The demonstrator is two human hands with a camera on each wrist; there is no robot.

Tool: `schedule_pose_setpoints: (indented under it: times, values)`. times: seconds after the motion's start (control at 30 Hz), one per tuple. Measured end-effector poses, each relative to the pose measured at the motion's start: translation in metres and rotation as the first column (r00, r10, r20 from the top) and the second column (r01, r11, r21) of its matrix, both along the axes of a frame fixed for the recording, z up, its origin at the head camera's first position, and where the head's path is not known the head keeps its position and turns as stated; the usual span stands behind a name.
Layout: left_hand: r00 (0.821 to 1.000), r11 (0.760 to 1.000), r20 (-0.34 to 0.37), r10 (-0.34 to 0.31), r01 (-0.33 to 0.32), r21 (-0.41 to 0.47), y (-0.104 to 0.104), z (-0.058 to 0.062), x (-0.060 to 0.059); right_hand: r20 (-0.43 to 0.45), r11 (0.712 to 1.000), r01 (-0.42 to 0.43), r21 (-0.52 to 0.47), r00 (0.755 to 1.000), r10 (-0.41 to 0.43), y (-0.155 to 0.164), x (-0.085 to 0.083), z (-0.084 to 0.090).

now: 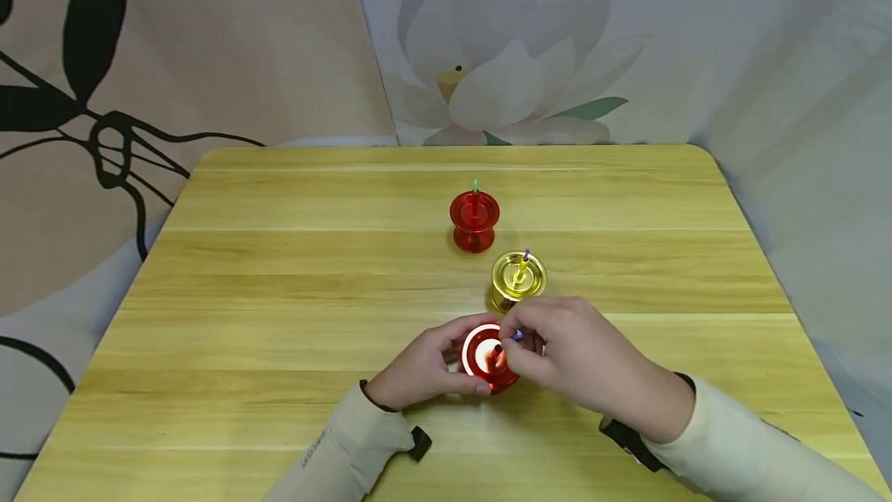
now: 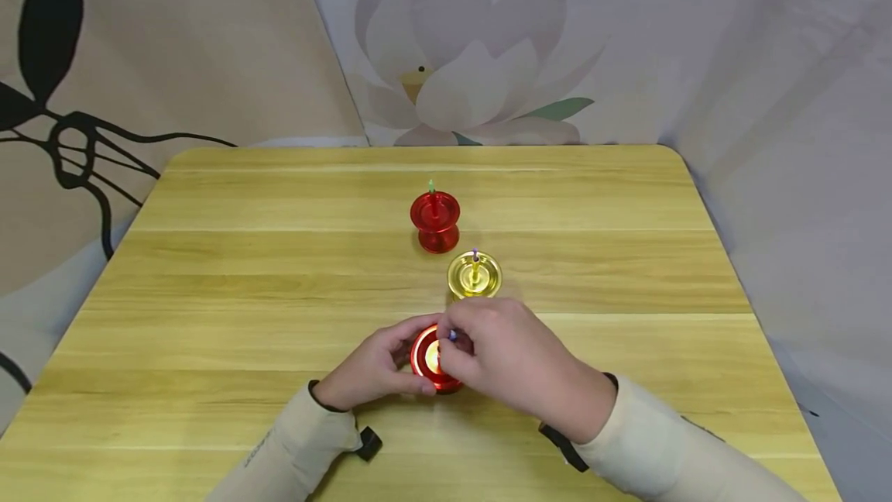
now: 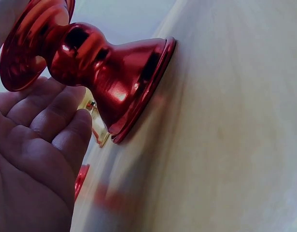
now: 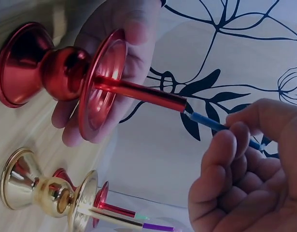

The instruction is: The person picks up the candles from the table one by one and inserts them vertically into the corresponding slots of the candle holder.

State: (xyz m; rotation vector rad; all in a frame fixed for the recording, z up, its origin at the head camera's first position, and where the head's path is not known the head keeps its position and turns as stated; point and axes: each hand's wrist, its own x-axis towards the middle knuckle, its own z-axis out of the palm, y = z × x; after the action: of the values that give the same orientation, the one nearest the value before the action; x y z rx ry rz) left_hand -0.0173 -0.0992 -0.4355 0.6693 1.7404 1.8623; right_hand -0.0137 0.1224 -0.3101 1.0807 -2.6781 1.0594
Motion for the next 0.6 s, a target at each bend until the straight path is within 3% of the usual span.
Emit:
schedule_pose_setpoints:
  times: [0.6]
  values:
    - [1.000,1.000,0.005,-0.007,0.007,-0.005,0.0009,-0.0002,-0.0002,0.005,0.998,-0.042,0.040,0.999,0.042,-0.0042,0.0024,-0.0010]
